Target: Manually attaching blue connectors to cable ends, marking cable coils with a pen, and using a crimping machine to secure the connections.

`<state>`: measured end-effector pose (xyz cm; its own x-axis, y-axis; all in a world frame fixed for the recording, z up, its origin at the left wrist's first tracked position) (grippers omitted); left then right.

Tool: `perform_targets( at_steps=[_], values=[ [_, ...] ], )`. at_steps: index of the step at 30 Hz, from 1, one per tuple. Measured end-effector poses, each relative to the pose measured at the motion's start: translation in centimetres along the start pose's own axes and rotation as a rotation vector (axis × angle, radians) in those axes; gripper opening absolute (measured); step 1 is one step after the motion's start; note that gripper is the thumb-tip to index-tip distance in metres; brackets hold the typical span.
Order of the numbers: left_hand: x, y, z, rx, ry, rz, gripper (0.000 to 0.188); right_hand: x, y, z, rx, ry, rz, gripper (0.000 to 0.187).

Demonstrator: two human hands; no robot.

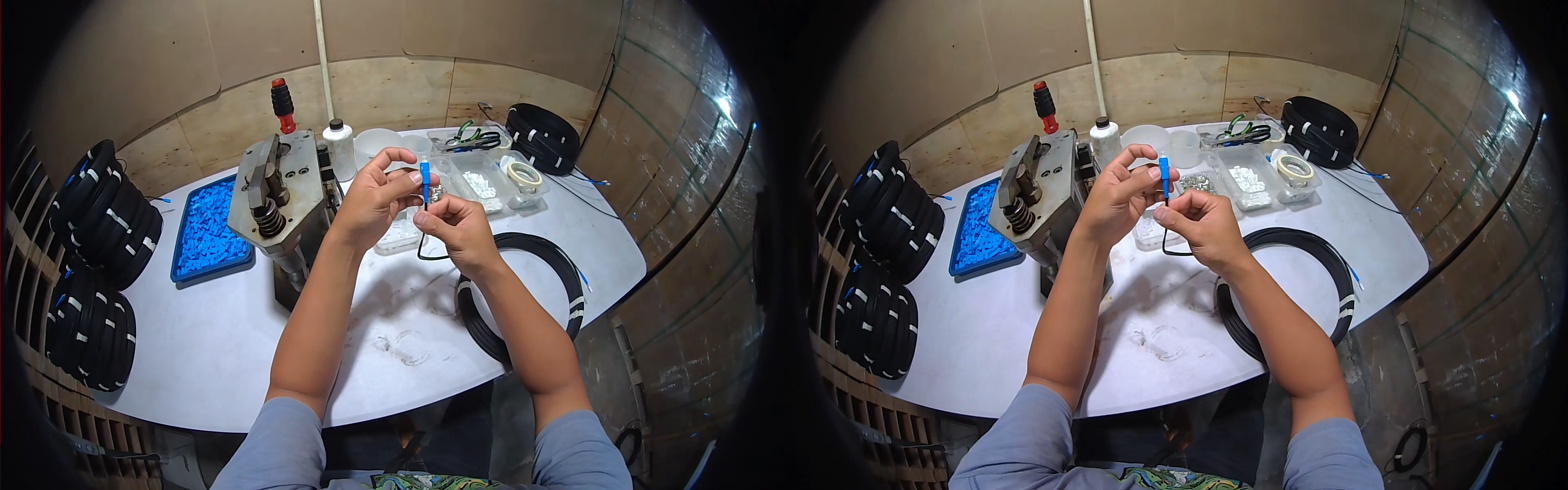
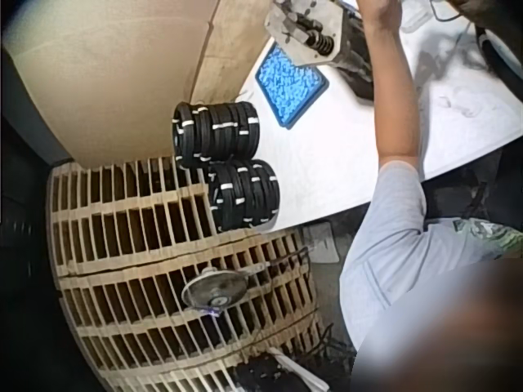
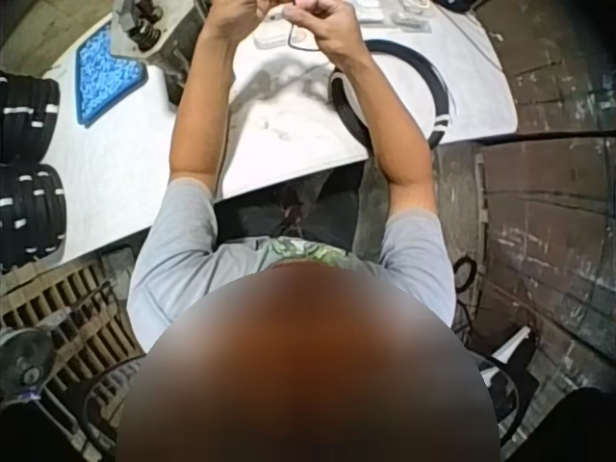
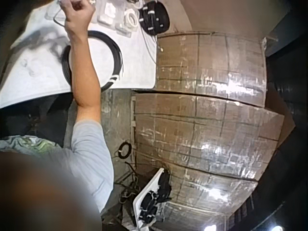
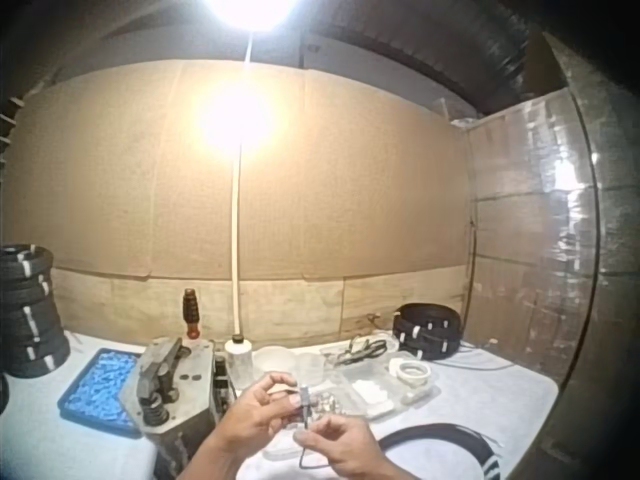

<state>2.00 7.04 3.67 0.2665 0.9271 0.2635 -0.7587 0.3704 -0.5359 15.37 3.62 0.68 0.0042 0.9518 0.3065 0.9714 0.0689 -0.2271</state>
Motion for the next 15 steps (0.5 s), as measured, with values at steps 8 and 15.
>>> perform_targets(
  at_steps=[8, 15],
  values=[
    [0.0, 0.07, 0.3, 0.01, -0.046, 0.029, 0.028, -0.07, -0.11, -0.05, 0.01, -0.021, 0.012, 0.012],
    [0.0, -0.03, 0.15, 0.012, -0.025, -0.004, 0.028, 0.07, 0.05, 0.11, 0.007, -0.001, 0.006, 0.012]
  ],
)
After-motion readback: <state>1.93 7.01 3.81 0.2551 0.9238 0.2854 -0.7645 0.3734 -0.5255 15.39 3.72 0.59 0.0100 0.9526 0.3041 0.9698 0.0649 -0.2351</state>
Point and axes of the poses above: each hand's wrist, its own x-axis towards the middle knuckle, its own y-axis out of the back of the hand, z = x × y, the point moved 5 cm from there along x, towards the middle knuckle, and after that the axes turned 15 degrees about z, right-handed, at the moved point
